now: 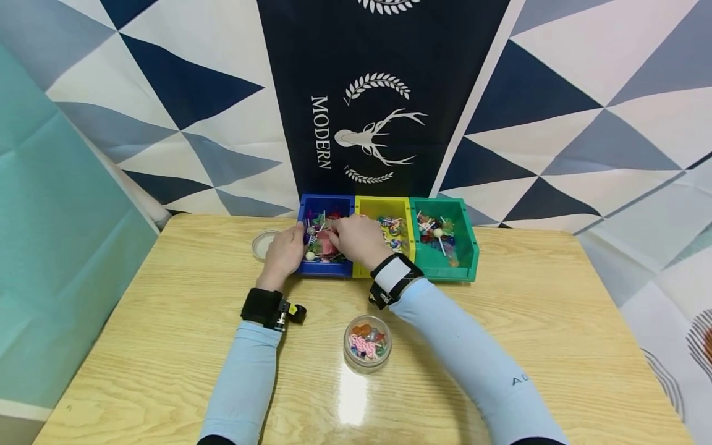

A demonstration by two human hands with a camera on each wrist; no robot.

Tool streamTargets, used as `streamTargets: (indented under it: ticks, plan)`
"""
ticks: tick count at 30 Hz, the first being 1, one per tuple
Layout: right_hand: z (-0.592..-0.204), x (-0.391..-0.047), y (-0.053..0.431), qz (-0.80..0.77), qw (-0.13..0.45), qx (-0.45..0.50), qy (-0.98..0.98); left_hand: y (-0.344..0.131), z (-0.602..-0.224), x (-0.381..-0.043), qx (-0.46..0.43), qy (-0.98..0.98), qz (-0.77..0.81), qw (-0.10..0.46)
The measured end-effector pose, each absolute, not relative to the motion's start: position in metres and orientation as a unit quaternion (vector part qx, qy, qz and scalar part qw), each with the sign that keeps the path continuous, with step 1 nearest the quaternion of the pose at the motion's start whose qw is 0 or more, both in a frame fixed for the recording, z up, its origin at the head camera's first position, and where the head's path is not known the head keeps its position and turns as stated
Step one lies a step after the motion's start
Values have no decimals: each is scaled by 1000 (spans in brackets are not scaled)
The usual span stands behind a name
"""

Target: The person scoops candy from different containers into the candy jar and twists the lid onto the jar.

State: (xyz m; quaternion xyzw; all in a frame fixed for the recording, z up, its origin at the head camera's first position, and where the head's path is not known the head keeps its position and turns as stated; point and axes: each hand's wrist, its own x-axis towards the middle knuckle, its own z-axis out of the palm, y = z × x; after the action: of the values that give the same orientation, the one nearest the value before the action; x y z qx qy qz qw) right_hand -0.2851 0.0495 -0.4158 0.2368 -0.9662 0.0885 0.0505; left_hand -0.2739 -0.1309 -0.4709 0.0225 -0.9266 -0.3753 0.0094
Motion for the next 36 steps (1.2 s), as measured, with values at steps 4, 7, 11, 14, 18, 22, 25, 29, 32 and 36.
streamTargets:
  ticks: [4,7,11,14,18,22,25,29,32,36]
  plan:
    - [-415,-283,48,94,36,224,-969,-131,-472,-273,20,-927,-375,12]
    - [-420,-281,43,88,55,219,-970,-130,-472,-273,21,-926,-378,12]
    - [-429,-277,35,65,98,209,-971,-130,-471,-273,19,-924,-381,10]
    - [-435,-277,30,43,120,199,-972,-130,-471,-273,15,-924,-382,11]
    - [-438,-279,29,32,127,216,-967,-132,-470,-273,14,-924,-381,5]
    - [-434,-281,33,66,103,235,-964,-134,-470,-273,16,-926,-377,3]
    - [-428,-281,34,98,85,213,-968,-135,-470,-274,16,-926,-376,14]
    - [-425,-281,29,90,84,174,-977,-134,-470,-274,16,-925,-380,17]
    - [-428,-284,26,73,88,178,-977,-133,-471,-274,20,-924,-383,11]
    - [-434,-287,26,70,102,200,-972,-133,-471,-273,23,-924,-381,10]
